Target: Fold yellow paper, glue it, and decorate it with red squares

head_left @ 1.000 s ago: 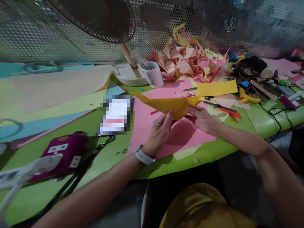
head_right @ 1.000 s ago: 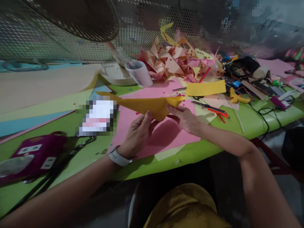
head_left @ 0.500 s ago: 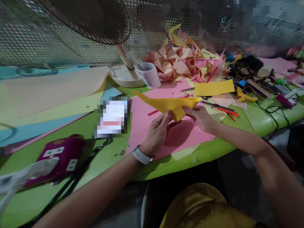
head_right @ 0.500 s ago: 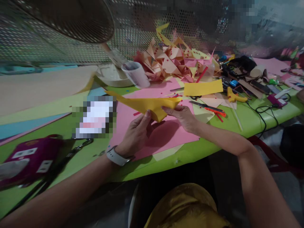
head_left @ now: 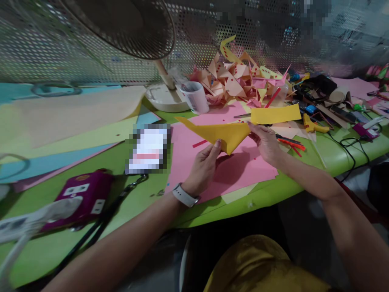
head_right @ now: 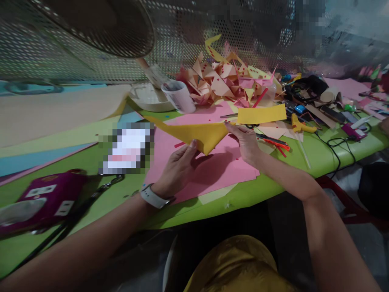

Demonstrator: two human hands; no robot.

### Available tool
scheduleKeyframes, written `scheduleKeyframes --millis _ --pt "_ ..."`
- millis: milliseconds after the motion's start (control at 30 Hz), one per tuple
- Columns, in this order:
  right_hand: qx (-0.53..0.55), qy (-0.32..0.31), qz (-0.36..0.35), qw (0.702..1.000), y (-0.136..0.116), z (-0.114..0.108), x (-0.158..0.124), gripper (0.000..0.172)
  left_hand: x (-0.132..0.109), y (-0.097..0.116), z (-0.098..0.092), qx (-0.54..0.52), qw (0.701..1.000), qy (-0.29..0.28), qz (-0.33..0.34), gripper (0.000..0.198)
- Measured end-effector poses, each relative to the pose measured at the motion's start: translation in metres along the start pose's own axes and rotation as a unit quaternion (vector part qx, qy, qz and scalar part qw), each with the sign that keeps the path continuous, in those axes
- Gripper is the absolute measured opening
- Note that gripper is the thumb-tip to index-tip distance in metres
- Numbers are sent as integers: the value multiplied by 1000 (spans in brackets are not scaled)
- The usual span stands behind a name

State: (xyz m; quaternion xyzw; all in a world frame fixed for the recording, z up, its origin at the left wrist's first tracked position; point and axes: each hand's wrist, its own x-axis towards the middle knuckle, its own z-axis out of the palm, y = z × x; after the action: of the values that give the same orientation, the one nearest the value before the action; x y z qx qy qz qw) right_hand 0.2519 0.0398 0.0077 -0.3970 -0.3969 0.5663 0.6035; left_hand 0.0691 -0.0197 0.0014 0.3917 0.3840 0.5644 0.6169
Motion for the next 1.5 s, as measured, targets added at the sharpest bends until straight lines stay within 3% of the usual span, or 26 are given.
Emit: scheduleKeyframes --millis 133,300,367,500,733,867,933,1033,1100,1200,1233,1367,1500 --pt "15 3 13 1000 -2 -2 3 33 3 0 -2 -14 1000 20 15 40" --pt "-64 -162 92 981 0 13 -20 38 2 -4 -1 10 999 33 23 43" --pt "-76 -190 104 973 5 19 -27 37 -1 -5 1 27 999 17 16 43" --pt "-65 -152 82 983 15 19 -29 33 -3 -6 5 19 1000 -11 10 39" --pt "-36 -130 104 985 19 13 -25 28 -2 -7 2 6 999 -34 9 35" --pt "-25 -53 35 998 8 4 -9 23 0 -5 -2 37 999 11 15 40" --pt "-24 14 1 1000 1 -4 6 22 2 -4 -4 41 999 26 20 42" --pt "-25 93 -7 995 -7 -11 18 27 4 -4 -5 21 999 33 25 40" --pt "-30 48 23 998 -6 -8 13 33 5 -5 -5 7 999 35 28 38" --pt "-38 -117 89 988 3 5 -7 35 3 -6 -3 22 999 35 23 40" --pt "-41 -145 99 984 7 10 -14 34 2 -6 -2 33 999 33 19 42" --pt "-35 -115 92 989 16 16 -23 31 1 -5 -1 55 998 12 17 42" --pt "-22 -55 42 997 11 8 -8 23 3 -6 -4 51 998 5 24 40"
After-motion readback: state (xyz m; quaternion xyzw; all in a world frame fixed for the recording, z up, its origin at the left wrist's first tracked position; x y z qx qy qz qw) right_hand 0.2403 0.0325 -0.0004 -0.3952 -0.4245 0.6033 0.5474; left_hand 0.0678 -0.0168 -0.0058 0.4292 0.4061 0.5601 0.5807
